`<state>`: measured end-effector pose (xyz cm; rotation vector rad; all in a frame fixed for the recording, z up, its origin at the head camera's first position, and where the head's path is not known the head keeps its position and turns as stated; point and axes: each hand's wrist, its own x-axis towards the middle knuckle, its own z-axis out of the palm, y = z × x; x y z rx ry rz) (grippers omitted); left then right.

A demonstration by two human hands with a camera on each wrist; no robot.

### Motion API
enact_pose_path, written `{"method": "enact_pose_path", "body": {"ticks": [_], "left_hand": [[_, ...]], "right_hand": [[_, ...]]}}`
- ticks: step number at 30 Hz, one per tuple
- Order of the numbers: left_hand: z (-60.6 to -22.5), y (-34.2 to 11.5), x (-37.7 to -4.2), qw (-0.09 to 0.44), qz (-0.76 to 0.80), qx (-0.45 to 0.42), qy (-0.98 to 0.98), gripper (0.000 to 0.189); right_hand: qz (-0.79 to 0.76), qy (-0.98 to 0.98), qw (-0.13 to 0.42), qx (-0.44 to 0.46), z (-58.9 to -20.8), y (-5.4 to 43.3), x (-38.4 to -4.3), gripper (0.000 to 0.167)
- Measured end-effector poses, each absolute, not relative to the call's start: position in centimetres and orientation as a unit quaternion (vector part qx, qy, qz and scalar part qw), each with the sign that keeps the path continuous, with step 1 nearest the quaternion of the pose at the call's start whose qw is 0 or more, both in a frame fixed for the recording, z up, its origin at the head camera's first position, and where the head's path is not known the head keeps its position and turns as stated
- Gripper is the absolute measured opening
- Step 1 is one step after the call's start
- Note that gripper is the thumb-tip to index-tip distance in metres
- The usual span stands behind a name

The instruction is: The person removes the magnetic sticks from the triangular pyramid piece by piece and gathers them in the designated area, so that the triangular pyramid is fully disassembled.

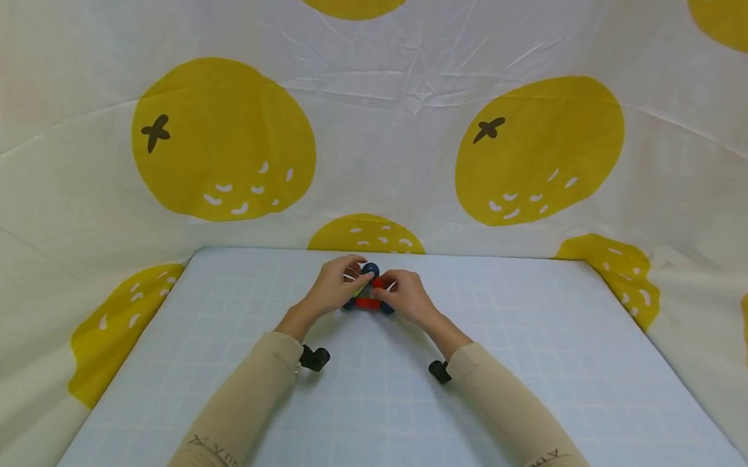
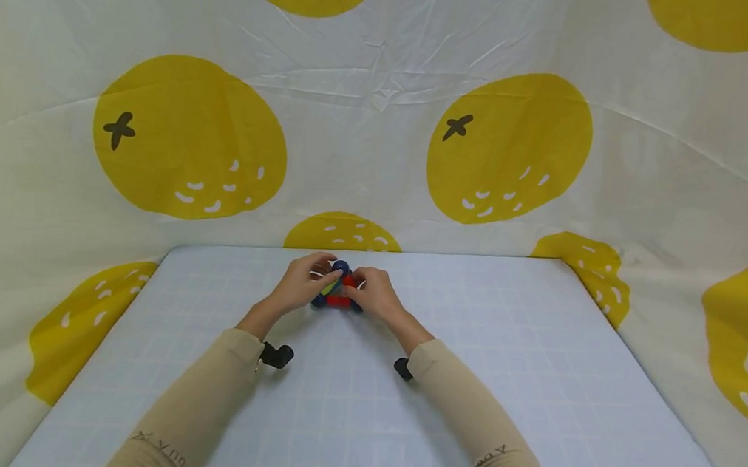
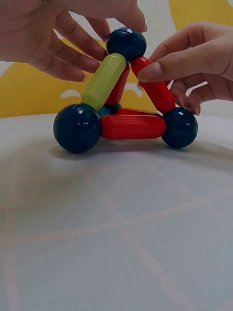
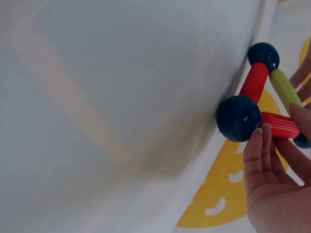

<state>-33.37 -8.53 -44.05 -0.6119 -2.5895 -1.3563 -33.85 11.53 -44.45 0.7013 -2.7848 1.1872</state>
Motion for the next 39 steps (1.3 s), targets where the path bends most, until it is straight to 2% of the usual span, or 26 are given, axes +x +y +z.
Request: {"method": "enact_pose_path", "body": {"ticks": [13,39], "left_hand": [[-44.0,-7.7,-33.6,0.063,-0.444,-0.185,-0.874,0.035],[-43.6,-7.8,-33.1,0.044,-0.447,-0.133,-0.884,0.038]], "right_hand": [[0.374,-0.896,0.039,0.235,-44.6,11.3,-34.3,0.012],[0.358,-0.9,0.039,0.246,-44.4,11.6,-33.6,0.015]]}}
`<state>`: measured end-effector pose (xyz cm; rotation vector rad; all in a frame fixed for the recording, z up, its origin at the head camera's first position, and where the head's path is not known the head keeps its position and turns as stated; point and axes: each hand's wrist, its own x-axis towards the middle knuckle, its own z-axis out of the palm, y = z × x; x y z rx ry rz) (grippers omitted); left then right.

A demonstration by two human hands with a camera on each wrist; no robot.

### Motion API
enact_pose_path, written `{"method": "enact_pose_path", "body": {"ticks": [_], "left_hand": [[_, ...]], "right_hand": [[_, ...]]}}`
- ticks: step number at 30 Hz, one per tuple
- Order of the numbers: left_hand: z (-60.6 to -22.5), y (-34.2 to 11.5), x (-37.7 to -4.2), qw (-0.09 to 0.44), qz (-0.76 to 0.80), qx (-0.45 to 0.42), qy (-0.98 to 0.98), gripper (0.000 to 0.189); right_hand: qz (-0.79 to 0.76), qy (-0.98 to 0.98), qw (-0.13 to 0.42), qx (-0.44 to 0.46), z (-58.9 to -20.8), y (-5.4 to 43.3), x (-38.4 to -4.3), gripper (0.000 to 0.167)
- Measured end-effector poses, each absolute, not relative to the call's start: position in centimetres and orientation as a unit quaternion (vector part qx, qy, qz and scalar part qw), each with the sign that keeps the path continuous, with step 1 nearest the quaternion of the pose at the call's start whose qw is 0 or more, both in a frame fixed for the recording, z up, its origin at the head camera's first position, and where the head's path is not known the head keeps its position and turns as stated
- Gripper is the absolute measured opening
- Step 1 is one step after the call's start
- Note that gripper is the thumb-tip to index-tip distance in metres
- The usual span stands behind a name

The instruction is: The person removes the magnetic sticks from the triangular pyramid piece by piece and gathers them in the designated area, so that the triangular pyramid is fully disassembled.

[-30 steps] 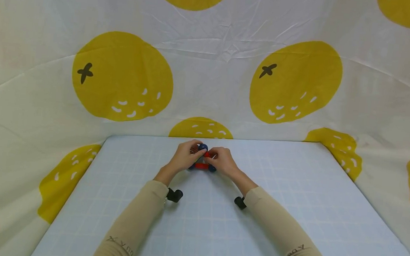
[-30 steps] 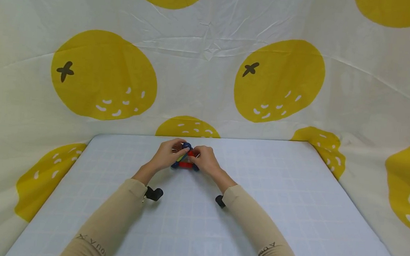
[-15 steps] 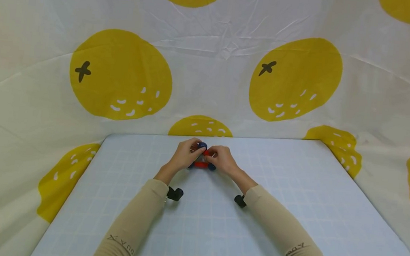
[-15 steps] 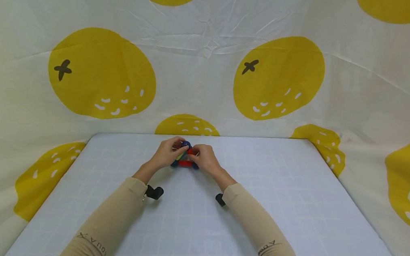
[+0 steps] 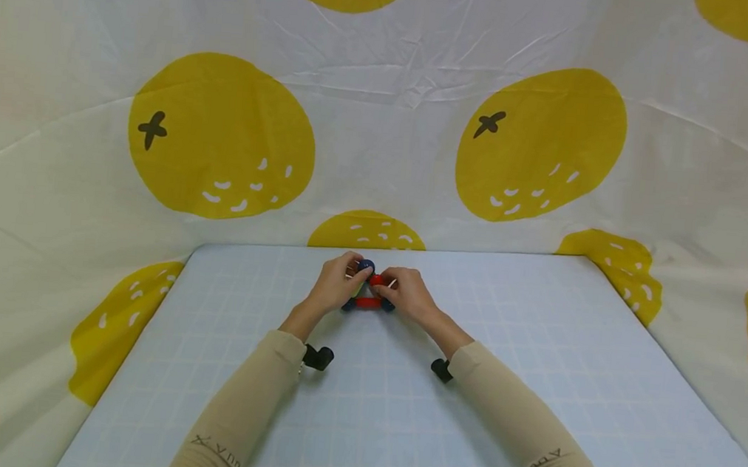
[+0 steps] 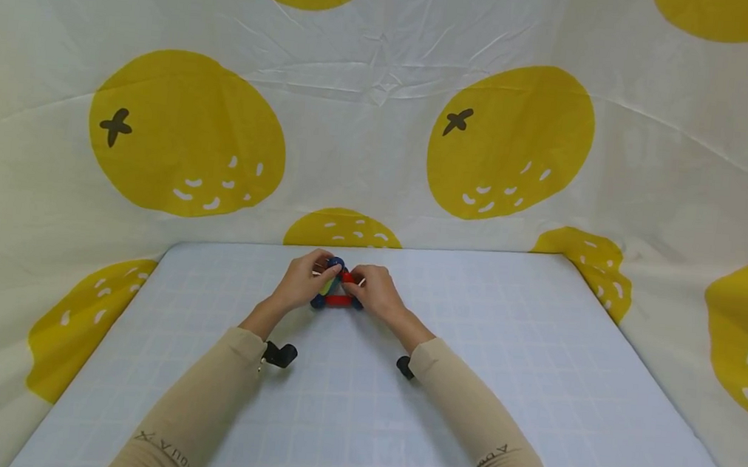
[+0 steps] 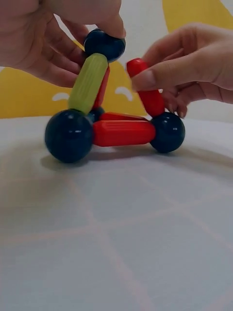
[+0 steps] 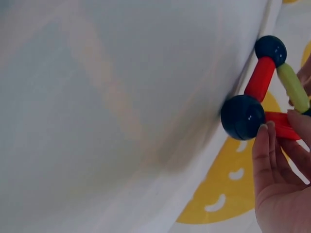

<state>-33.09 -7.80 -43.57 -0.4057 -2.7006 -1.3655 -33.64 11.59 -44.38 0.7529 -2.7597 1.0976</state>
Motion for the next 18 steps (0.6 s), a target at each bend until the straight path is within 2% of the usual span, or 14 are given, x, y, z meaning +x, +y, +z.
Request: {"method": "enact_pose_path", "body": {"ticks": [9,18], "left_hand": [[-43.8,-8.7,-32.9,0.037,-0.466,-0.095,-0.879,0.044],[-43.6,-9.3,-32.3,0.032,-0.457,-0.081,-0.885,0.037]], "right_hand": [[0.374,-0.899,0.031,0.225,-44.4,12.4,-33.4,0.018],[0.397,-0.89,0.016,0.225,-44.1,13.5,-33.0,0.019]]}}
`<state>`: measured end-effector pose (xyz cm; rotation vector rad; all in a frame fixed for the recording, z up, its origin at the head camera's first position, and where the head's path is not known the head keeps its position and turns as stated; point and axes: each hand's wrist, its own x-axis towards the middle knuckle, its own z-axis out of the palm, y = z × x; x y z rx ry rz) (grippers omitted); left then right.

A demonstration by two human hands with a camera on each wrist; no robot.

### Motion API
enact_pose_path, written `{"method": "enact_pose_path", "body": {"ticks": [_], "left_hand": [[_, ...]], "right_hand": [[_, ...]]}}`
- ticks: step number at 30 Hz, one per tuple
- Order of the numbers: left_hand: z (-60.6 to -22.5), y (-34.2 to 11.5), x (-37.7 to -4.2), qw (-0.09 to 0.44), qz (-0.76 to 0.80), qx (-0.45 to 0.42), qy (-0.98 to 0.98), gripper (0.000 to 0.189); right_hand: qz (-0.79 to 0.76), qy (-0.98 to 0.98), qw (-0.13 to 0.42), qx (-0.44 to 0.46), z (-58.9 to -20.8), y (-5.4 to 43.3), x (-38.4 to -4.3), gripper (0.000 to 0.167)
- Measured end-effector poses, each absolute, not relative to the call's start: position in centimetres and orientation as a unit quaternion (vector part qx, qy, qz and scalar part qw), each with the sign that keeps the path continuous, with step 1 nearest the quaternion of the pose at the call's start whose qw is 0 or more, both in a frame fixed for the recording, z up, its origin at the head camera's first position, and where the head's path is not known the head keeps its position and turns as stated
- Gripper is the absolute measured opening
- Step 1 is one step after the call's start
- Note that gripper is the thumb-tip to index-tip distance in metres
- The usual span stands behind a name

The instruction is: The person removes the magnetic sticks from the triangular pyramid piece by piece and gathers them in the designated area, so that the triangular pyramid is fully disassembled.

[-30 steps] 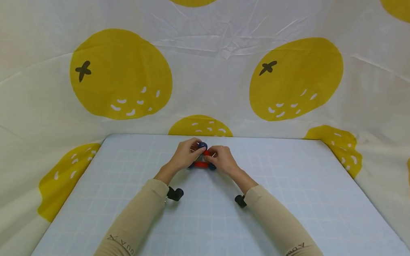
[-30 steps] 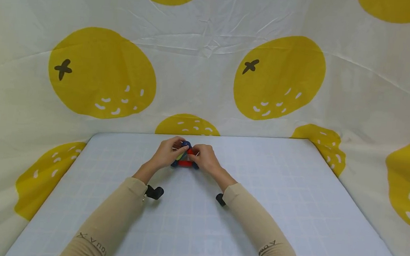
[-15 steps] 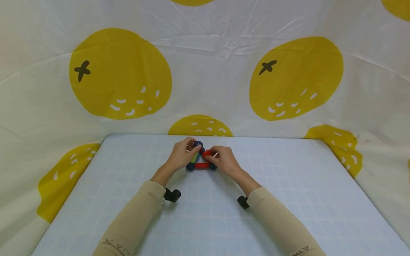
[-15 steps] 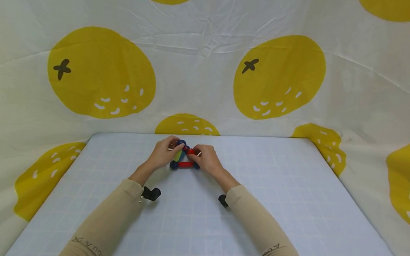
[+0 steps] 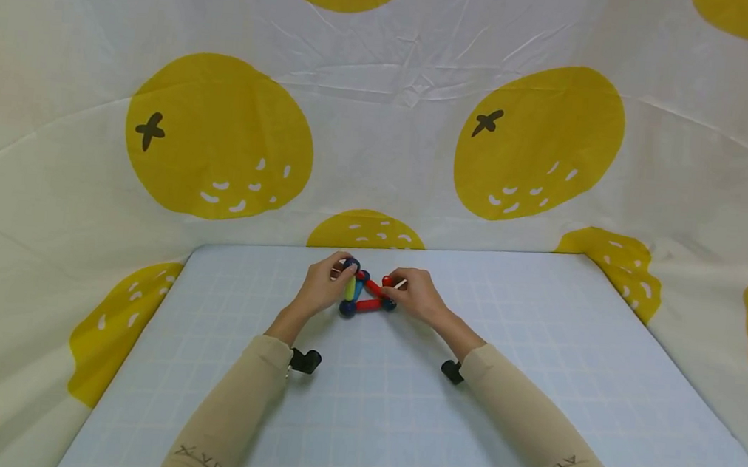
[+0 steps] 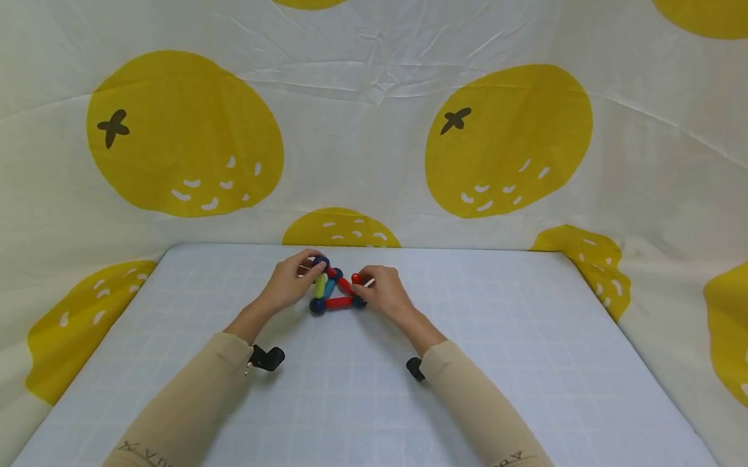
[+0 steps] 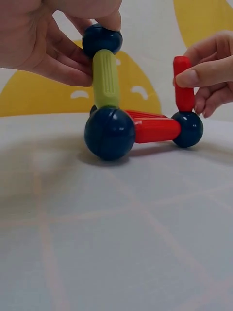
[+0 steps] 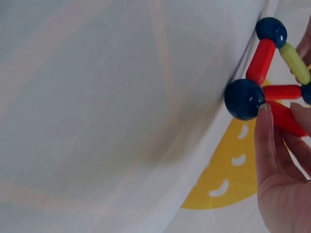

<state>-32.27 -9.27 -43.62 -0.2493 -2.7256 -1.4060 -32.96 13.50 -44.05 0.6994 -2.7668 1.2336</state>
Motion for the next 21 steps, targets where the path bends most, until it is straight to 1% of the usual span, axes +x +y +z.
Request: {"method": "enact_pose_path", "body": {"ticks": [3,9,14,21], "left_hand": [[-43.5,-9.7,-32.0,0.022,-0.458,-0.074,-0.885,0.039],[-43.8,-10.7,-31.5,0.02,-0.458,-0.071,-0.886,0.042],[-44.2,-11.3,-30.8,0.017,-0.462,-0.063,-0.884,0.045],[-44.7,-12.2,-30.0,0.03,-0.457,-0.054,-0.887,0.043]], "right_hand": [[0.408,-0.885,0.011,0.225,-43.9,13.9,-32.8,0.018],[0.426,-0.874,0.004,0.235,-44.1,14.8,-32.7,0.017],[0.434,-0.874,-0.02,0.218,-44.1,15.2,-32.8,0.018],[0.433,-0.879,-0.035,0.198,-43.9,15.6,-32.7,0.019]]}}
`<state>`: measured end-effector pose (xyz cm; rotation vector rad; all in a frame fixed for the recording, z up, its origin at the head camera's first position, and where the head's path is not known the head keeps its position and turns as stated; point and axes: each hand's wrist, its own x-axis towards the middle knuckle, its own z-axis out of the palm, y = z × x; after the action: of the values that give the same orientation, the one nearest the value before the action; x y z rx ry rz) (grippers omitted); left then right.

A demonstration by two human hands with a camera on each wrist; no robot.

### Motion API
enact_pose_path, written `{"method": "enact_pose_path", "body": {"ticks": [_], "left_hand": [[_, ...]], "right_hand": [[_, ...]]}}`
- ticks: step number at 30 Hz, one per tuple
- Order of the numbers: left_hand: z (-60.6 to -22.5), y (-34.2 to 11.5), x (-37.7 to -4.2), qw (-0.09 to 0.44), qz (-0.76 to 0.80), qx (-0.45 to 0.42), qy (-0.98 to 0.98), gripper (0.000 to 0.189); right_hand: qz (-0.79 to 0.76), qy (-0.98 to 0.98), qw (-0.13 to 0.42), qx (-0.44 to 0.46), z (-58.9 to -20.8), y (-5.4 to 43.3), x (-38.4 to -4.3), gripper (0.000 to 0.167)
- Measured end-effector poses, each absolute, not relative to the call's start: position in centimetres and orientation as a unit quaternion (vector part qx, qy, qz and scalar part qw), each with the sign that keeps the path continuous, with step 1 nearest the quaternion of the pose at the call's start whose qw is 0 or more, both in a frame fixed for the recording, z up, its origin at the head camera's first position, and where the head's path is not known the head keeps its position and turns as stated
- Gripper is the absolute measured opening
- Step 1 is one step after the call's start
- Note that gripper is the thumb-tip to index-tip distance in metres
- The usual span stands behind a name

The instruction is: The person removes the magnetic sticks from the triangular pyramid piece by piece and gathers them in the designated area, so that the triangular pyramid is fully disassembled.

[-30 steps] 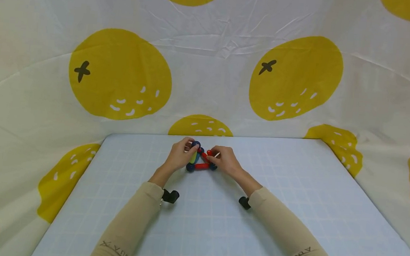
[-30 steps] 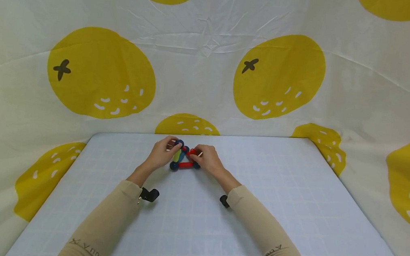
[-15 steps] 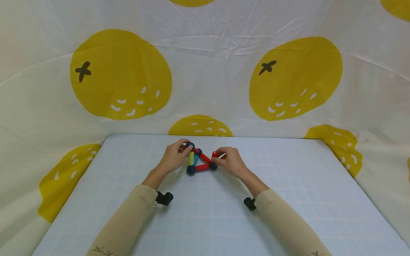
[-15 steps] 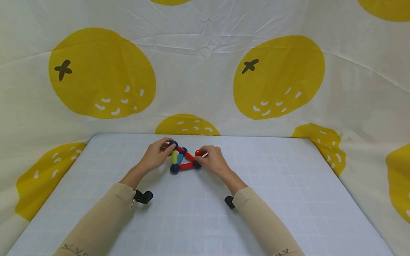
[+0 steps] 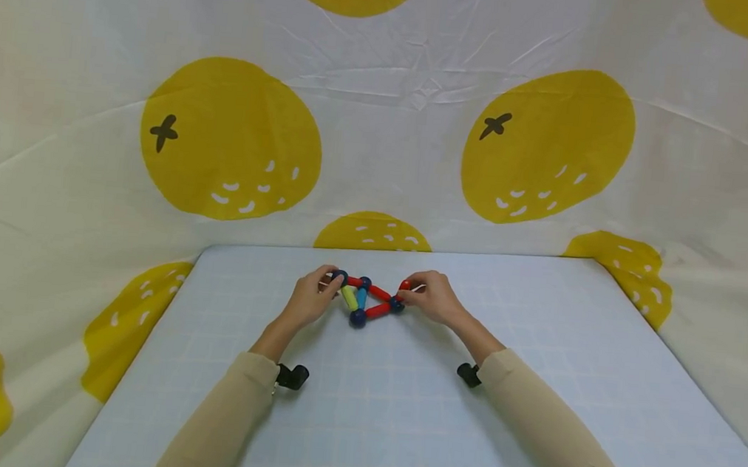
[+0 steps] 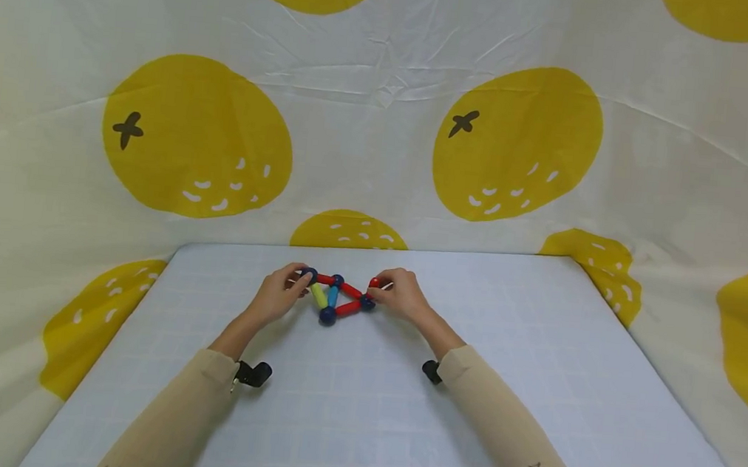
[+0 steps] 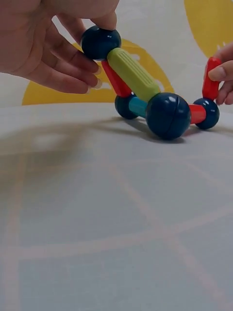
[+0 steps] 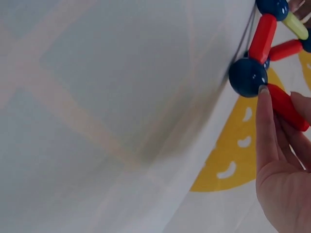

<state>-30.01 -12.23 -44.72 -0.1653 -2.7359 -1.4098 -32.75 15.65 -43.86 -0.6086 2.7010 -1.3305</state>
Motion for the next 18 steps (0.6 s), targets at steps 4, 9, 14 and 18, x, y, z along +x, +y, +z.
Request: {"method": "enact_pose_path", "body": {"ticks": [4,9,14,18], "left_hand": [[-45.2,-12.9,-29.7,0.027,-0.454,-0.053,-0.889,0.042],[-45.5,-13.7,-29.2,0.013,-0.445,-0.045,-0.894,0.044],[-46.1,-14.5,-28.8,0.001,-0.426,-0.038,-0.904,0.044],[-46.4,-14.9,-28.6,-0.006,-0.425,-0.047,-0.904,0.042]], "right_hand": [[-0.434,0.88,0.039,-0.191,-43.9,16.1,-32.8,0.02],[-0.446,0.874,0.054,-0.187,-44.0,16.5,-33.0,0.022],[-0.448,0.872,0.076,-0.184,-44.0,17.2,-33.0,0.023],[-0.444,0.873,0.086,-0.183,-43.8,17.9,-33.0,0.021]]}}
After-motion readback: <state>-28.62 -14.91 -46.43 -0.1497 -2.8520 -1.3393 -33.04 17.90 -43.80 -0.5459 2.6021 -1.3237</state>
